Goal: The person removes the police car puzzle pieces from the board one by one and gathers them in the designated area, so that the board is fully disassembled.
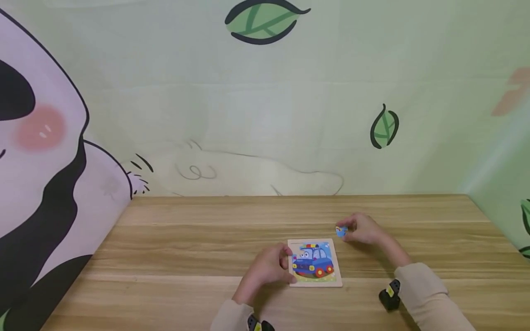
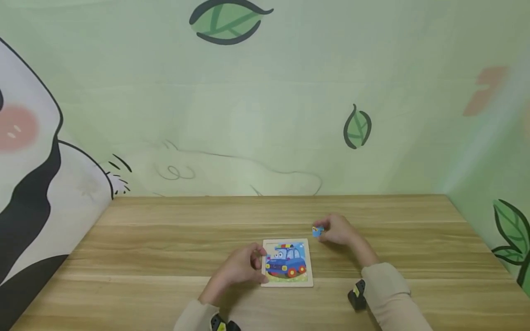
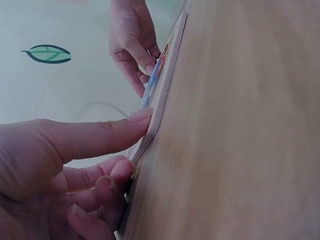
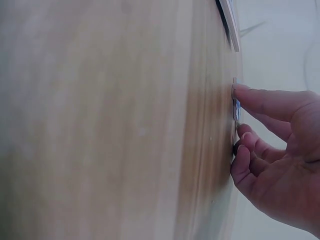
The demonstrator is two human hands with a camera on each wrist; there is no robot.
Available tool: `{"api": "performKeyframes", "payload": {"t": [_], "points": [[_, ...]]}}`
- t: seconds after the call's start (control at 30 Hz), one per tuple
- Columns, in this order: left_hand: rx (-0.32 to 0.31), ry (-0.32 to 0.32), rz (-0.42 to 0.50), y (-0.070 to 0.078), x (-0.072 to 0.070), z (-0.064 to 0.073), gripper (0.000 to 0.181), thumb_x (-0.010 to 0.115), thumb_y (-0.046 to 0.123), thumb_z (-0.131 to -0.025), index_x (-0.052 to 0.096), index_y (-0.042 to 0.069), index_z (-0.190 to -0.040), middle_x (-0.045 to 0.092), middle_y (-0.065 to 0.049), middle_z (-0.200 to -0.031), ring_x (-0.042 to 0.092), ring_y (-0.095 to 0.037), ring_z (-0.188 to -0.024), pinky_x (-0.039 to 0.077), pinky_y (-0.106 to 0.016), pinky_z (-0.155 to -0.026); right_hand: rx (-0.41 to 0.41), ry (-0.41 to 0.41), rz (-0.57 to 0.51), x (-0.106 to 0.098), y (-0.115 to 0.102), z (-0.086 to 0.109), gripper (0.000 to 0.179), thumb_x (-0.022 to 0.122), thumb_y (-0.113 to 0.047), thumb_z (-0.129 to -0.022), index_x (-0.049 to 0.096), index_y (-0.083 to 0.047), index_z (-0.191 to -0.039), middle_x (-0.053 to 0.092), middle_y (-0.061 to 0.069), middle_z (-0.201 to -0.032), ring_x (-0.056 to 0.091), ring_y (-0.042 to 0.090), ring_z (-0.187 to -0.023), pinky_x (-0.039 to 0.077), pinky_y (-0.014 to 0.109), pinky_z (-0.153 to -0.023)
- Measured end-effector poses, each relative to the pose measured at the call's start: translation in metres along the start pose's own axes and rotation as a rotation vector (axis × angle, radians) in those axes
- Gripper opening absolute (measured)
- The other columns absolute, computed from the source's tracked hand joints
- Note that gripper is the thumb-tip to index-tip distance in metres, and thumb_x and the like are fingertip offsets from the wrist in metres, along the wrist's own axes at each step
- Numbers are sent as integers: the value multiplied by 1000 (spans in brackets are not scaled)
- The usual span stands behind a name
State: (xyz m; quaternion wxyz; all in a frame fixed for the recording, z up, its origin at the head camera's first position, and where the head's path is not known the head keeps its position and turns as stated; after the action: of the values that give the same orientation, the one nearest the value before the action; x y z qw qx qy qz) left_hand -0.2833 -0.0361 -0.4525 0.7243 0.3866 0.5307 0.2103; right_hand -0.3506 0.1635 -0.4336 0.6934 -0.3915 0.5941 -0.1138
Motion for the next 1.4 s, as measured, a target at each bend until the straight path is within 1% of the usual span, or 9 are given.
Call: {"api": "performKeyframes", "payload": {"t": [0.2,0.3,0.5,0.57,0.63,0.77,0.9,1.1,1.4], "points": [[-4,-1,22,0,0,0,49,83,4,-60,56,4,-101,52,-3,-71,47,-16,-63,41,-26,-57,10,15,24,-1,1,1,33,70,-4,-73,63,7,-104,61,18,-100,52,28,-91,42,42,-78],[-10,-2,29,0,0,0,49,82,3,-60,57,4,-101,52,-3,-71,47,-15,-63,41,-26,-58,27,18,17,-2,2,2,34,70,-6,-74,63,5,-105,60,18,-102,52,29,-93,42,43,-79],[-19,-10,45,0,1,0,49,82,3,-60,57,5,-101,53,-4,-71,47,-16,-63,41,-26,-57,68,28,-42,-7,4,7,38,69,-9,-76,60,6,-110,59,23,-111,52,38,-100,42,50,-84],[-22,-12,54,1,1,1,49,82,3,-60,56,4,-101,53,-4,-71,47,-16,-63,41,-26,-57,72,39,-55,-9,2,9,39,69,-9,-77,59,6,-112,58,24,-113,53,37,-99,43,48,-83],[-23,-11,55,1,1,1,49,82,2,-60,56,4,-101,53,-4,-71,47,-16,-63,41,-26,-56,63,41,-70,-9,-2,9,39,69,-9,-77,59,5,-113,58,23,-113,54,32,-95,45,42,-80],[-25,-8,51,-1,0,1,48,82,3,-60,56,5,-101,52,-3,-71,47,-16,-62,41,-26,-56,0,-9,-116,3,-19,7,36,68,-9,-79,60,5,-111,61,19,-103,53,22,-85,45,30,-71],[-26,-8,49,-2,-1,1,48,82,4,-61,56,6,-101,52,-3,-71,47,-16,-63,40,-26,-57,-50,-89,-156,22,-38,4,32,67,-10,-79,61,5,-108,63,15,-98,52,18,-81,44,27,-68],[-21,-7,37,-2,0,0,48,83,6,-61,56,7,-100,52,-3,-71,47,-16,-63,40,-27,-58,-70,-163,-170,45,-53,0,29,68,-7,-78,63,3,-105,64,10,-96,50,17,-78,44,27,-68],[-21,-14,23,-2,-1,0,48,83,7,-61,57,7,-102,53,-3,-71,47,-16,-62,40,-26,-57,-79,-176,-120,57,-62,-5,23,70,-8,-78,66,-2,-100,65,6,-95,52,18,-82,44,32,-73]]}}
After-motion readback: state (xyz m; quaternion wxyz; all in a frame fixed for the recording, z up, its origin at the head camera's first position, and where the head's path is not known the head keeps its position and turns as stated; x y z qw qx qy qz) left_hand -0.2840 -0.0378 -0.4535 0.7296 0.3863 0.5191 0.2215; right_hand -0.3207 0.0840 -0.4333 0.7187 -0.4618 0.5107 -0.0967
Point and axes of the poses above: each hand's wrist, its own z-axis away from the middle knuckle, its own x-axis out of the palm, y = z × x, the point moved 10 cm from there along -z, towards the middle knuckle
